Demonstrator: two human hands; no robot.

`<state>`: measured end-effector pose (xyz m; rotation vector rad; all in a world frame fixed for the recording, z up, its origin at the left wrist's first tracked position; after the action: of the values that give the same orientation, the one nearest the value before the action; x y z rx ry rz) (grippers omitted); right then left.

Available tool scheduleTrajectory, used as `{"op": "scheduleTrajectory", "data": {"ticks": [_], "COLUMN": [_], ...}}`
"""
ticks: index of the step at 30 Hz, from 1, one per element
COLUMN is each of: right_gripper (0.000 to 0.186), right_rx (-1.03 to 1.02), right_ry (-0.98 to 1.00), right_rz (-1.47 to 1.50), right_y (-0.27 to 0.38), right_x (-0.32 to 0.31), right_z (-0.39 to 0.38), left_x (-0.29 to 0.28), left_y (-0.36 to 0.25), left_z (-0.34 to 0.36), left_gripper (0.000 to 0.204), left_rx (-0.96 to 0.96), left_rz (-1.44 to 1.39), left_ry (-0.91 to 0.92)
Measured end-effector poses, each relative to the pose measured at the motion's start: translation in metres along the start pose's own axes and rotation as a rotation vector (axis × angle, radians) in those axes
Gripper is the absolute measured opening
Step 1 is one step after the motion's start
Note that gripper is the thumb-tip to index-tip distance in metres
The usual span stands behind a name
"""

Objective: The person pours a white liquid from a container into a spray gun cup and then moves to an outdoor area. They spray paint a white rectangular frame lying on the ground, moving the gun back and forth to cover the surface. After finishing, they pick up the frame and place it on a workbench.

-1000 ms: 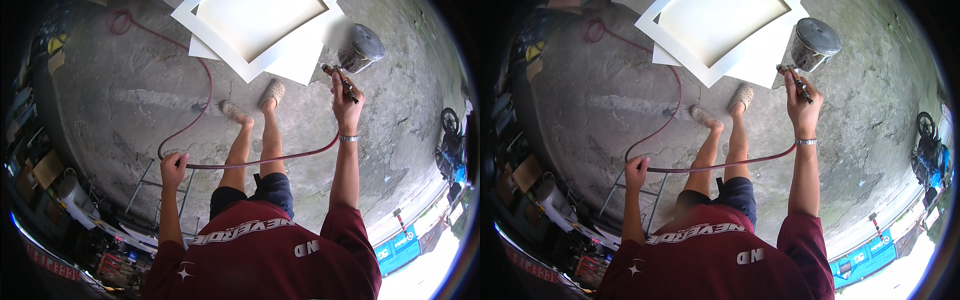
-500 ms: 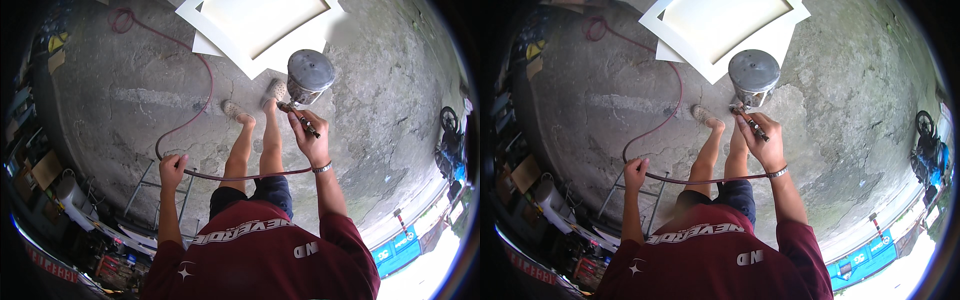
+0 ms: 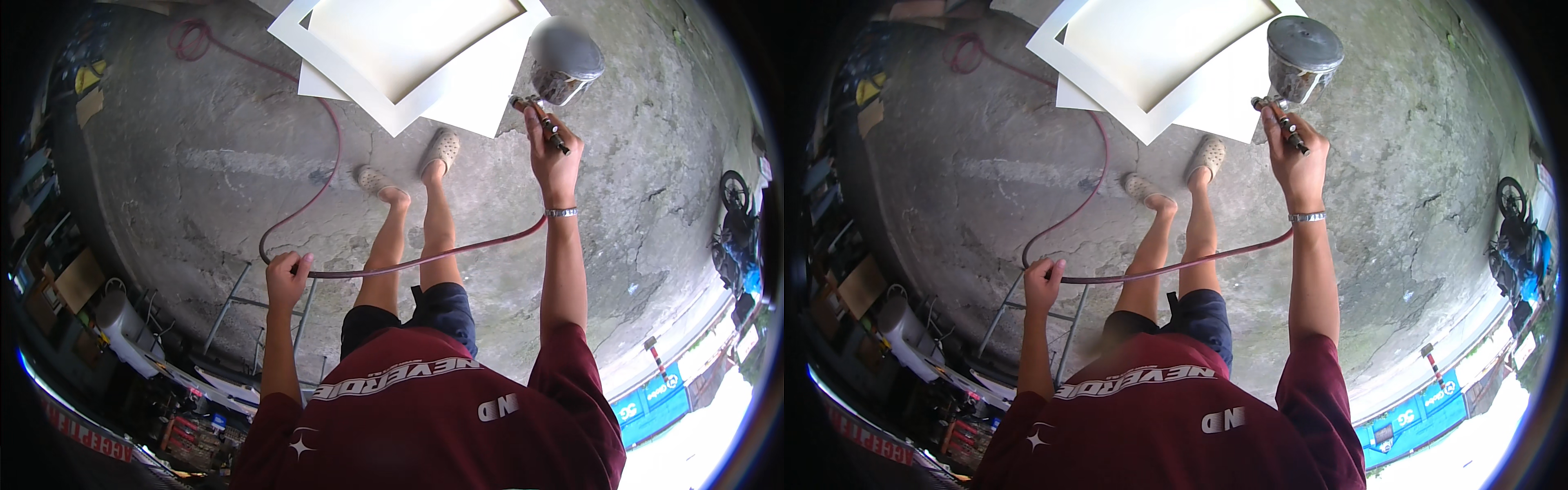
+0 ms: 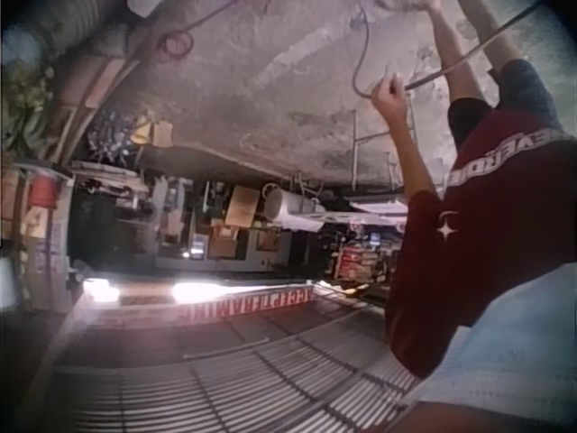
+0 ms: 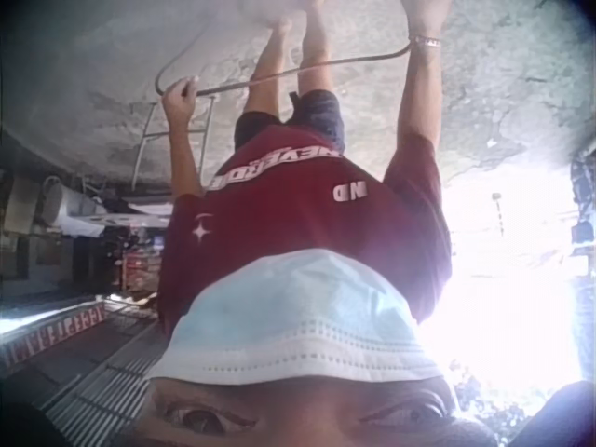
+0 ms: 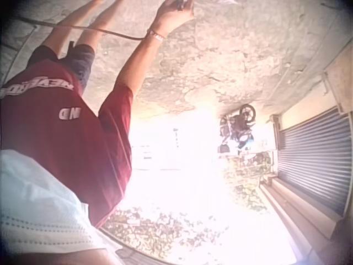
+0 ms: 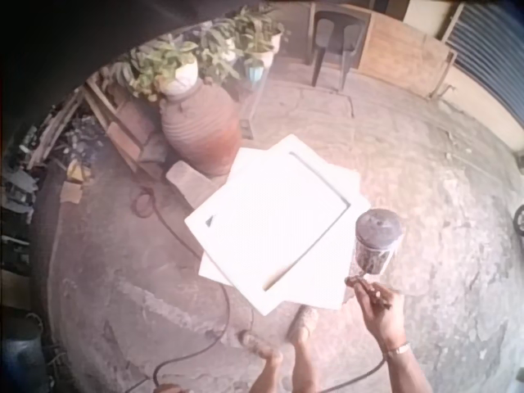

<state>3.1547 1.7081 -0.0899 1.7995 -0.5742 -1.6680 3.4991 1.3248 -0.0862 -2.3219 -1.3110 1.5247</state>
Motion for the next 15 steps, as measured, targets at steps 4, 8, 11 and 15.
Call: {"op": "scheduleTrajectory", "data": {"ticks": [4, 8, 11, 15], "right_gripper": [0.031, 0.032, 0.032, 0.029], "right_rx": [0.001, -0.009, -0.016, -0.04], "right_ry": [-0.048, -0.152, -0.216, -0.315], "right_rz": [-0.077, -0.105, -0.149, -0.188], "right_y": [-0.033, -0.072, -0.085, -0.106], "right_x": [-0.018, -0.035, -0.048, -0.066], "right_z": [0.041, 0.083, 0.109, 0.135], "left_x": [0.01, 0.02, 0.027, 0.033], "left_y": [-0.019, -0.041, -0.054, -0.069], "left_z": [0.008, 0.018, 0.026, 0.032], "left_gripper": [0.039, 0.037, 0.034, 0.032], "left_rx": [-0.017, -0.007, -0.003, -0.013], "left_rz": [-0.057, -0.098, -0.13, -0.145], "left_ry": [0.043, 0.057, 0.066, 0.095]}}
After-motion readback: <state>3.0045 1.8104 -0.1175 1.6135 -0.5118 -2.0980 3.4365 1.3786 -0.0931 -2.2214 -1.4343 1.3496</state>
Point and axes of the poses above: each hand's wrist, its own z-axis towards the middle knuckle, its own x-axis out of the palm, y = z × x, the point moved 6 cm from there along z, towards the middle knuckle, and after that the axes turned 6 degrees about -x, right-handed, at the moved point
